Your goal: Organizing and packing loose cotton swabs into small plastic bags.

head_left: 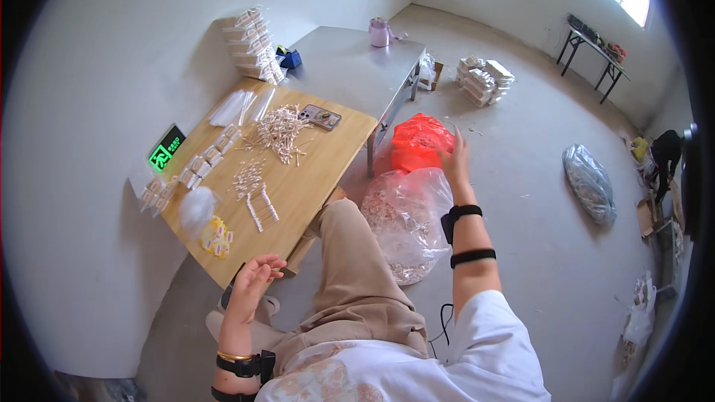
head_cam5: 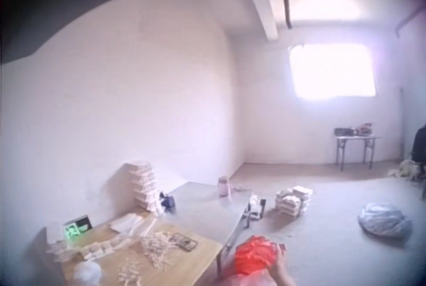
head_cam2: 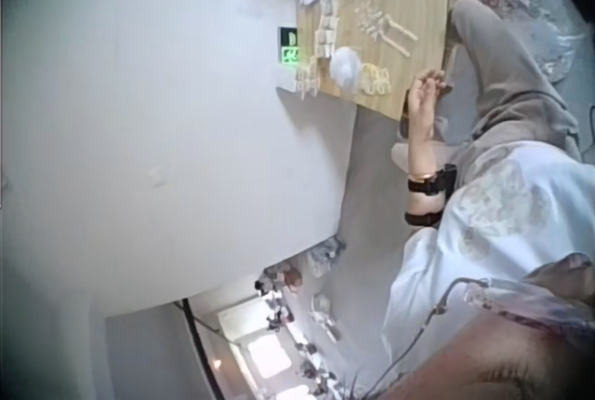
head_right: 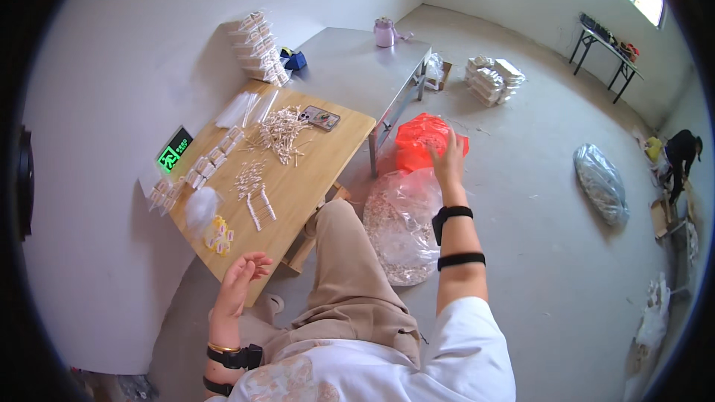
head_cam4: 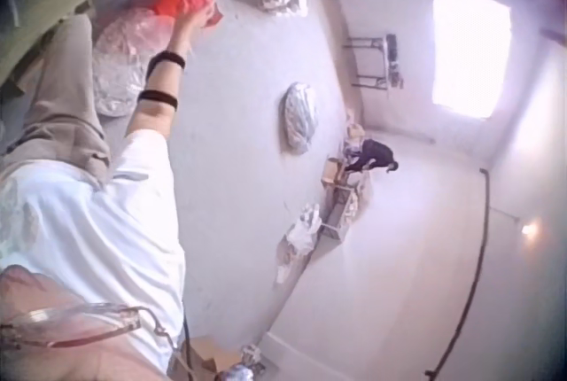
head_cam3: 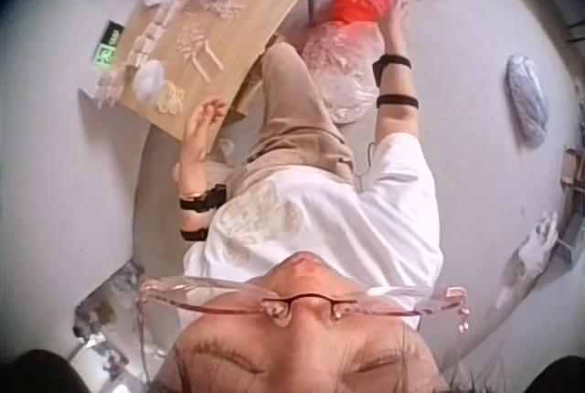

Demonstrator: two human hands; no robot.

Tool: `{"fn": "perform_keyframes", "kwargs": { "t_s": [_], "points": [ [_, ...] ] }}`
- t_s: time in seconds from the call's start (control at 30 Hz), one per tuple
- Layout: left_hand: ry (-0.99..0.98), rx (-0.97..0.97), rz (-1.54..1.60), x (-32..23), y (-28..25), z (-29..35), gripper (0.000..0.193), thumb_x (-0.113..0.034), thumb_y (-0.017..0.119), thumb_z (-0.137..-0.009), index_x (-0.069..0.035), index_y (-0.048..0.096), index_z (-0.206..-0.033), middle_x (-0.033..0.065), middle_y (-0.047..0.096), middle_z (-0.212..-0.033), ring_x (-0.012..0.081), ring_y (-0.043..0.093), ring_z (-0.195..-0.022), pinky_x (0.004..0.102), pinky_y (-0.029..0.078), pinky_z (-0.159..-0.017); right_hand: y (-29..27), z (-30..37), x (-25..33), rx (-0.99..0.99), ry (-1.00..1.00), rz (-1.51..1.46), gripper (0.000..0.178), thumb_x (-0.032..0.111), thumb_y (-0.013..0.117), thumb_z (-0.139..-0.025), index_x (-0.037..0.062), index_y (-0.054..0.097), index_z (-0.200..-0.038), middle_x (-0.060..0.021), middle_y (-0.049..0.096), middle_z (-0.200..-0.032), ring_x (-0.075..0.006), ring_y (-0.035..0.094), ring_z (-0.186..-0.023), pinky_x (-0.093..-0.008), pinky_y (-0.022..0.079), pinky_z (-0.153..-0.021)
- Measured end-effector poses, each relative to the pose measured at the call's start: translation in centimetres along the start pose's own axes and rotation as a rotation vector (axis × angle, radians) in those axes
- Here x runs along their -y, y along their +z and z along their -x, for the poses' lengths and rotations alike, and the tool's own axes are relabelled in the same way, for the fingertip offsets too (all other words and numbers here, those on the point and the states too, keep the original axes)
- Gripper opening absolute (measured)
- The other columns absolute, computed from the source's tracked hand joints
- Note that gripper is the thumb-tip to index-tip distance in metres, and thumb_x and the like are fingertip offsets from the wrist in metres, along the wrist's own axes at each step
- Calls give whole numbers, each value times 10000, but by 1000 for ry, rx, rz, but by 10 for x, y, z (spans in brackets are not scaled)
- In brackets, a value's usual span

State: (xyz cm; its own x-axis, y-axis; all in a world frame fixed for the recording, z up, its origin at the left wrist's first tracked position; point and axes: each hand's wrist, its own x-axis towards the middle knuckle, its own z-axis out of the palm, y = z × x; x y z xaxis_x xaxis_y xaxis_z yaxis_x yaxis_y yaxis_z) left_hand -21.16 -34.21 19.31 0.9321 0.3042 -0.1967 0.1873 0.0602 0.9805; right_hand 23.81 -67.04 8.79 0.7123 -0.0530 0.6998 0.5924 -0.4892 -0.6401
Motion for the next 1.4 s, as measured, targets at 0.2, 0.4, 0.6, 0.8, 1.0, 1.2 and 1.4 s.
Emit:
{"fn": "perform_keyframes", "kwargs": {
  "t_s": [0.2, 0.4, 0.6, 0.8, 1.0, 1.2, 1.4],
  "points": [
    [-40, -104, -36, 15, -28, 8, 345, -287, 530, -1046, -33, 583, -1274, 87, 677, -1187, 127, 622, -1006, 285, 477, -907, 24, 158, -70, 694, 623, 421, 487, 376, 795, -783, 18, 718, -1104, -192, 737, -986, -354, 703, -966, -432, 538, -875],
    [-77, -90, 29, 40, -40, -33, 319, -227, 571, -1034, -4, 582, -1262, 96, 676, -1161, 136, 626, -1019, 282, 499, -934, 67, 181, -18, 670, 515, 83, 219, 194, 724, -835, 20, 743, -967, -172, 722, -937, -286, 697, -799, -383, 544, -734],
    [-74, -203, 45, 67, -71, -80, 306, -228, 581, -1028, -16, 589, -1249, 74, 663, -1169, 125, 611, -1052, 275, 491, -931, 151, 121, 100, 716, 204, -245, 158, 78, 650, -890, 10, 710, -1018, -135, 699, -872, -227, 668, -772, -335, 522, -709],
    [6, -480, -51, 120, -127, -126, 310, -229, 611, -1011, -17, 590, -1237, 71, 663, -1163, 139, 613, -1074, 279, 488, -922, 271, 113, 209, 1112, 83, -419, 171, 141, 684, -902, 15, 710, -1014, -136, 689, -925, -236, 676, -834, -339, 530, -744],
    [81, -635, -428, 120, -176, -182, 406, -266, 621, -992, -25, 524, -1304, 188, 592, -1306, 323, 559, -1251, 410, 446, -1031, 375, 128, 252, 1168, -3, -334, 177, 108, 671, -873, 28, 702, -1027, -156, 661, -1005, -319, 655, -917, -388, 521, -820],
    [158, -684, -769, 134, -212, -241, 503, -250, 592, -987, -15, 426, -1400, 270, 393, -1483, 427, 376, -1395, 497, 347, -1133, 425, 153, 249, 990, -60, -207, 254, 44, 633, -836, 33, 690, -1084, -164, 607, -1107, -360, 583, -1044, -425, 494, -894],
    [223, -602, -928, 149, -205, -272, 609, -270, 576, -992, -17, 326, -1487, 305, 289, -1546, 492, 245, -1453, 545, 242, -1195, 432, 174, 260, 982, -157, -181, 336, -28, 585, -823, 19, 670, -1145, -172, 581, -1110, -362, 545, -1075, -430, 470, -943]
  ]
}}
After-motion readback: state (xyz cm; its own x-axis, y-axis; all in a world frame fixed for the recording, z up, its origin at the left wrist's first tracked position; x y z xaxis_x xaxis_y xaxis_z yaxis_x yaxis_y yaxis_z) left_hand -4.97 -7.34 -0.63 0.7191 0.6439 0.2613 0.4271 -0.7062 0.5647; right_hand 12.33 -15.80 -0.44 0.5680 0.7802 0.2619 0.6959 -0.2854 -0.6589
